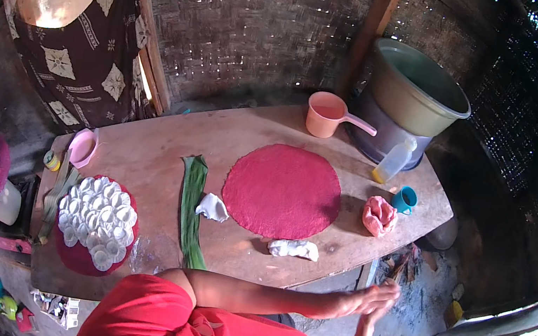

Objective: The person repeatedly rolls small pieces of white dough between their palms, places them on a green leaf, and uses a small plastic mold to press and shape them into flower-like forms. The shaped pieces are then placed on a pink mat. The process is repeated continuously throughout the clip.

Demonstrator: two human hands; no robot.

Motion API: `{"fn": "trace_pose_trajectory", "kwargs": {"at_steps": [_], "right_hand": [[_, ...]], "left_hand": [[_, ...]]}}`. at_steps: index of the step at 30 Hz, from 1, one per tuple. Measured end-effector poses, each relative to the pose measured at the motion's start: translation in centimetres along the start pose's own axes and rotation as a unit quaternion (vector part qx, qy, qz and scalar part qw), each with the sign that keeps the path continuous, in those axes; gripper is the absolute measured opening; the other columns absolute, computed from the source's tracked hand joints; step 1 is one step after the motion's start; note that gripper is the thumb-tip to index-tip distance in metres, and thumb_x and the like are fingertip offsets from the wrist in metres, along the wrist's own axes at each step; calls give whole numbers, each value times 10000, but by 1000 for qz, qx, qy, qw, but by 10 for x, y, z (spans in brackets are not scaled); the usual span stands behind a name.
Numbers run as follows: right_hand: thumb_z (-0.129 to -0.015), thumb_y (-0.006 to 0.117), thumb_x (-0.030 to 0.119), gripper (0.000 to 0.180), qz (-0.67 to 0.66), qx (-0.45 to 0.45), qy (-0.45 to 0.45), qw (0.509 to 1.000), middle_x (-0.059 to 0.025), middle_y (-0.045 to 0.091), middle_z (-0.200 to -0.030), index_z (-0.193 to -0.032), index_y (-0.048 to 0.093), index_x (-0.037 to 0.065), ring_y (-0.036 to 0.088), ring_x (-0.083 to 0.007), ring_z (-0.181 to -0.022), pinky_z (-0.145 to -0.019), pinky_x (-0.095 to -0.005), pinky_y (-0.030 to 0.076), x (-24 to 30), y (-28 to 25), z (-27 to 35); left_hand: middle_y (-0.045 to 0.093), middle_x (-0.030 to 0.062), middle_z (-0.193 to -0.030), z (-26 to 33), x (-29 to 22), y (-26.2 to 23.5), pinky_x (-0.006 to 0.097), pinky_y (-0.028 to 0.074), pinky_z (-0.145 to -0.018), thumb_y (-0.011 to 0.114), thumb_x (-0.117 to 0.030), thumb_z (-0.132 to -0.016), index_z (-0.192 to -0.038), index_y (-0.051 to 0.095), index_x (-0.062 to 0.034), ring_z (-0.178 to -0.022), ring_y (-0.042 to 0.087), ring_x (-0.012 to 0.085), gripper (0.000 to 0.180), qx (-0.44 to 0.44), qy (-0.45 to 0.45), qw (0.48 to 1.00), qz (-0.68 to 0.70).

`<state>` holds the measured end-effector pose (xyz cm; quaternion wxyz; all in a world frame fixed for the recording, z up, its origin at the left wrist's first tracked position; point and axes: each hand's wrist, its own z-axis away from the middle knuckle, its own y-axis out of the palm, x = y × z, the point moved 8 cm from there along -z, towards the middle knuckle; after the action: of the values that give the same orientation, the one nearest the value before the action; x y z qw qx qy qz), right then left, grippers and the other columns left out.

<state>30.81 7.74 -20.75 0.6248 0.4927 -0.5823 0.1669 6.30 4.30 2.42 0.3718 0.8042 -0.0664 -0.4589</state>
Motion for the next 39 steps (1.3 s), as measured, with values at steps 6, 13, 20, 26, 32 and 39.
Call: {"fn": "trace_pose_trajectory", "kwargs": {"at_steps": [6, 13, 20, 26, 32, 39], "right_hand": [[-818, 595, -74, 225, 283, 89, -50, 954, 6, 641, -849, -1032, 649, -31, 572, -71, -760, -696, -214, 474, 90, 108, -9], [-913, 568, 53, 151, 372, 84, -51, 923, -62, 666, -773, -989, 684, -5, 599, -113, -634, -588, -265, 526, 110, 145, -58], [-946, 583, 283, 426, 483, 118, -138, 857, -4, 443, -516, -622, 575, 5, 349, -58, -477, -451, -282, 281, 95, 208, -79], [-942, 572, 375, 597, 346, 72, -187, 916, 2, 328, -443, -513, 452, -22, 269, -79, -466, -458, -334, 239, 79, 223, -86], [-952, 550, 351, 616, 360, 27, -134, 923, -5, 309, -482, -503, 326, -7, 246, -104, -519, -512, -360, 260, 73, 175, -117], [-943, 593, 251, 310, 341, 43, -61, 937, 13, 468, -559, -738, 514, 33, 448, -62, -485, -469, -235, 373, 80, 162, -138]], "left_hand": [[456, 139, -1396, -21, -67, -12, 420, 353, -1067, 616, -137, -885, -1329, 477, -68, -1268, 462, 290, 471, -21, 146, 837, -528], [472, 156, -1364, 152, -159, -165, 426, 414, -1009, 664, -179, -838, -1270, 530, -79, -1237, 481, 332, 463, -327, 17, 521, -788], [429, 143, -1401, 317, -171, -227, 482, 302, -1063, 696, -261, -804, -1325, 487, -67, -1293, 390, 340, 594, -498, -181, 310, -789], [583, 146, -1172, 314, -176, -224, 414, 420, -941, 751, -156, -741, -1197, 519, -40, -1139, 531, 316, 525, -521, -120, 346, -771], [559, 136, -813, 286, -174, -198, 393, 487, -670, 695, -35, -778, -965, 469, -18, -842, 613, 310, 294, -514, -60, 493, -700], [522, 224, -1206, 291, -179, -194, 556, 467, -939, 534, -77, -895, -1292, 316, -137, -1099, 567, 382, 457, -578, 315, 734, -169]]}}
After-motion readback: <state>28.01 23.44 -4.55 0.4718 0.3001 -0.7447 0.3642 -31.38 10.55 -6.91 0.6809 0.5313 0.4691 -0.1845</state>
